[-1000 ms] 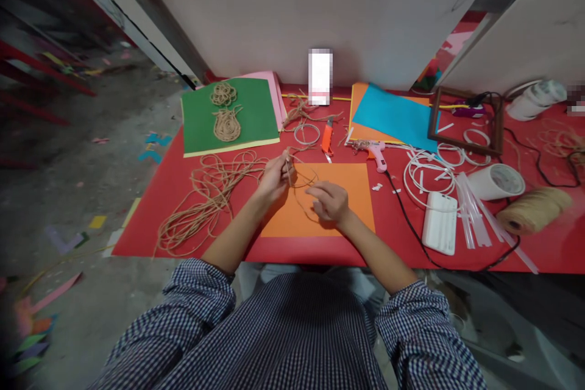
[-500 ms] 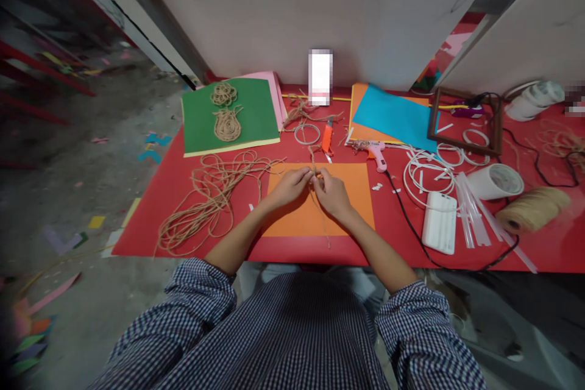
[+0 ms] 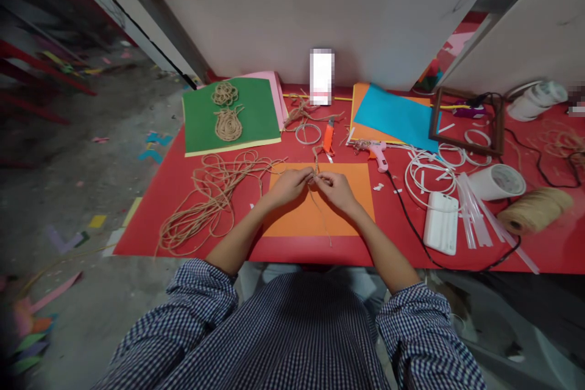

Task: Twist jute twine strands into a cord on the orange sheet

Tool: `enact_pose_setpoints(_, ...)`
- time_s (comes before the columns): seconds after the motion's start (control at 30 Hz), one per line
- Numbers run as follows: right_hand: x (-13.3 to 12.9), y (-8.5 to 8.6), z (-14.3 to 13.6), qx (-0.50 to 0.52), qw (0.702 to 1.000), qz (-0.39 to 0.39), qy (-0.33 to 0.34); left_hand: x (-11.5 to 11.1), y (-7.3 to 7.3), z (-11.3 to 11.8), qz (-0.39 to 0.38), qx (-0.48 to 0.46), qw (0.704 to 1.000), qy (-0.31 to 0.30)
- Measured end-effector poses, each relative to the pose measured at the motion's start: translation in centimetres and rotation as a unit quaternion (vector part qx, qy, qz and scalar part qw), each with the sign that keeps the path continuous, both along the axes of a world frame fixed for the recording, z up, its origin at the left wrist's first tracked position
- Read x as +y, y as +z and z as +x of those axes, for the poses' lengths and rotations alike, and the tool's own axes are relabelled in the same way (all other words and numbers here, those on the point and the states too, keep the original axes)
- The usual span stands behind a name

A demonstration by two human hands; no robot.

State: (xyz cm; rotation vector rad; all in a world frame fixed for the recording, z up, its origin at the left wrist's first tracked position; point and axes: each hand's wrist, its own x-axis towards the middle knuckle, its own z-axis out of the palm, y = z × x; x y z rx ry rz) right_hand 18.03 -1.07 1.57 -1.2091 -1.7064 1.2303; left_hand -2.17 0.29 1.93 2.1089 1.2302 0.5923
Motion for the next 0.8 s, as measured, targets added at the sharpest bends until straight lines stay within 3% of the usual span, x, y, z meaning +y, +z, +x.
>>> enact_pose_setpoints(0.3, 0.1, 0.2, 0.7, -0.216, 0.967, 0.129, -0.03, 0.0, -0.3, 0.3, -0.008, 0.005, 1.0, 0.017)
enact_pose_setpoints(0.4, -0.1, 0.2, 0.5, -0.276, 0.945, 0.172, -0.04, -0.1, -0.4, 0.3, -0.012, -0.009, 0.998, 0.056)
enact_pose_setpoints(0.53, -0.3, 0.1, 0.2, -0.343, 0.911, 0.226, -0.026, -0.1, -0.8, 0.4, -0.036, -0.102, 0.986, 0.127)
enact_pose_setpoints(0.6, -0.6, 0.1, 0.0, -0.371, 0.896, 0.243, -0.023, -0.2, -1.3, 0.7, -0.129, -0.179, 0.968, 0.12)
enact_pose_setpoints(0.67, -0.8, 0.0, 0.0, -0.385, 0.886, 0.259, -0.025, -0.5, -1.7, 1.2, -0.251, -0.27, 0.926, 0.081)
enact_pose_setpoints(0.73, -1.0, 0.0, 0.0, -0.376, 0.887, 0.268, -0.025, -0.8, -2.0, 1.6, -0.335, -0.342, 0.877, 0.048)
enact_pose_setpoints(0.8, -1.1, -0.1, 0.0, -0.34, 0.902, 0.264, -0.031, -1.0, -1.9, 1.9, -0.376, -0.375, 0.847, 0.026)
